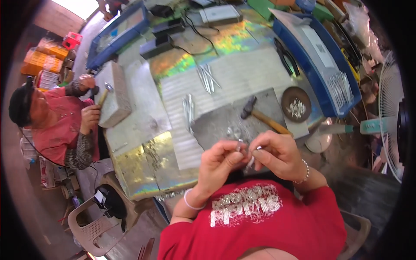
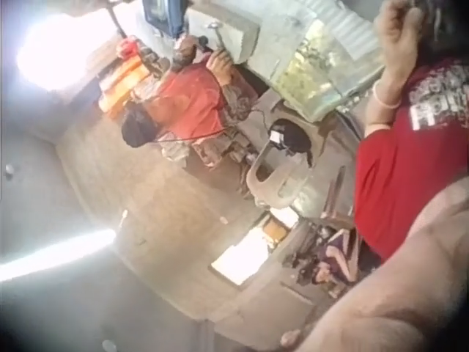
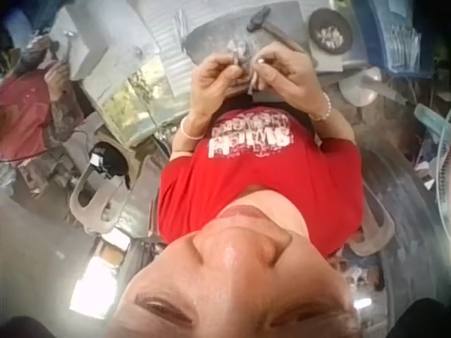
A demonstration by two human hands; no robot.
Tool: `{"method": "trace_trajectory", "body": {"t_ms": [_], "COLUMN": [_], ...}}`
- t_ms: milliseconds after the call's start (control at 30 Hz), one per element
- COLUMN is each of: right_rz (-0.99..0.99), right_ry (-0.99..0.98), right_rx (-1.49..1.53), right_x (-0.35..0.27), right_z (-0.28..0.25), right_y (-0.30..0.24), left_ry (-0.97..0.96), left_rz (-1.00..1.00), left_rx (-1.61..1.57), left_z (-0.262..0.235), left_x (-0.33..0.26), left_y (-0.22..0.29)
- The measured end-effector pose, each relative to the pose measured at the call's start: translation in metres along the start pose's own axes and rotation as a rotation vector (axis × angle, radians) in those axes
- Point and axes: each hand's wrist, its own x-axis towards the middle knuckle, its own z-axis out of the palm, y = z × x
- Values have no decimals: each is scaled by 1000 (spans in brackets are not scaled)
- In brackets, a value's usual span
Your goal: Hammering small metal strips on a stone anvil to shape or mark them.
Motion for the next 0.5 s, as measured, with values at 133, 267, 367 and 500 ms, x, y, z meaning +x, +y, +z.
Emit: {"method": "trace_trajectory", "body": {"t_ms": [133,267,367,500], "right_rz": [-194,-163,-170,-159], "right_ry": [59,81,101,105], "right_rx": [-255,-344,-346,-366], "right_x": [10,5,4,7], "right_z": [-4,-2,-1,-2], "right_y": [13,13,12,13], "left_ry": [-51,-46,-44,-75], "left_rz": [76,8,-5,76], "left_rx": [103,41,4,102], "left_z": [-3,2,4,4], "left_x": [9,7,6,9], "left_y": [-11,-9,-10,-12]}}
